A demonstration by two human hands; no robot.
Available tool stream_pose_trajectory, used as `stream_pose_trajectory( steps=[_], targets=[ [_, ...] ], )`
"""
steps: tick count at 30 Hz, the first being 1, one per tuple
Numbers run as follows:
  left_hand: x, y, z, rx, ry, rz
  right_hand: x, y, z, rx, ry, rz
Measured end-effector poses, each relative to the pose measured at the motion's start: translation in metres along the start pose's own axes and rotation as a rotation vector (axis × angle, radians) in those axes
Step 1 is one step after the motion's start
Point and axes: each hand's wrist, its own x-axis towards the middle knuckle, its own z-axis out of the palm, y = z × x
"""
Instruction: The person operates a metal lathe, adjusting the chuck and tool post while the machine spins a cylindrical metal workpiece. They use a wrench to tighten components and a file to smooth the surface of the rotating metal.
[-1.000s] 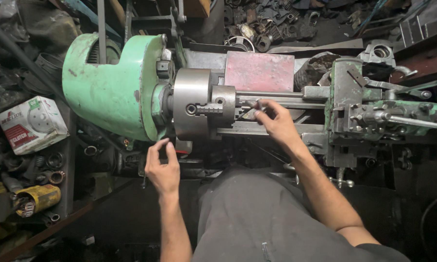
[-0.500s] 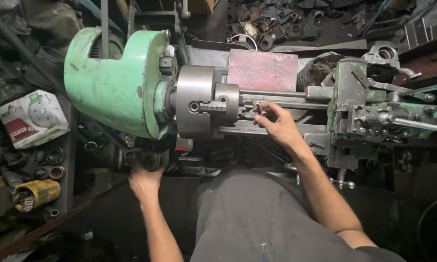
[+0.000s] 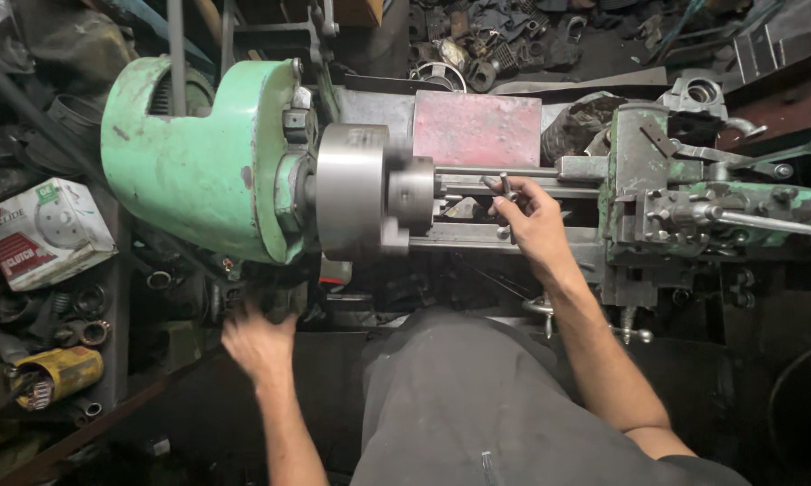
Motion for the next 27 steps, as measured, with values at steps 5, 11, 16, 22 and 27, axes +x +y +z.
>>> stream_pose_trajectory(
  steps=[5, 11, 16, 22, 27],
  targets=[
    [0.012, 0.064, -0.024, -0.372, 0.23, 0.081, -0.004, 0.005, -0.007, 0.028, 0.024, 0.053],
    [0.022, 0.116, -0.056, -0.809, 0.342, 0.118, -0.009, 0.01, -0.014, 0.07, 0.051, 0.088],
    [0.035, 0.129, -0.069, -0.951, 0.324, 0.161, -0.009, 0.014, -0.015, 0.072, 0.051, 0.096],
    [0.035, 0.133, -0.063, -1.131, 0.237, 0.076, -0.008, 0.016, -0.011, 0.093, 0.015, 0.107],
    [0.023, 0.129, -0.045, -1.078, 0.235, 0.08, -0.009, 0.006, -0.005, 0.01, -0.031, 0.139]
  ],
)
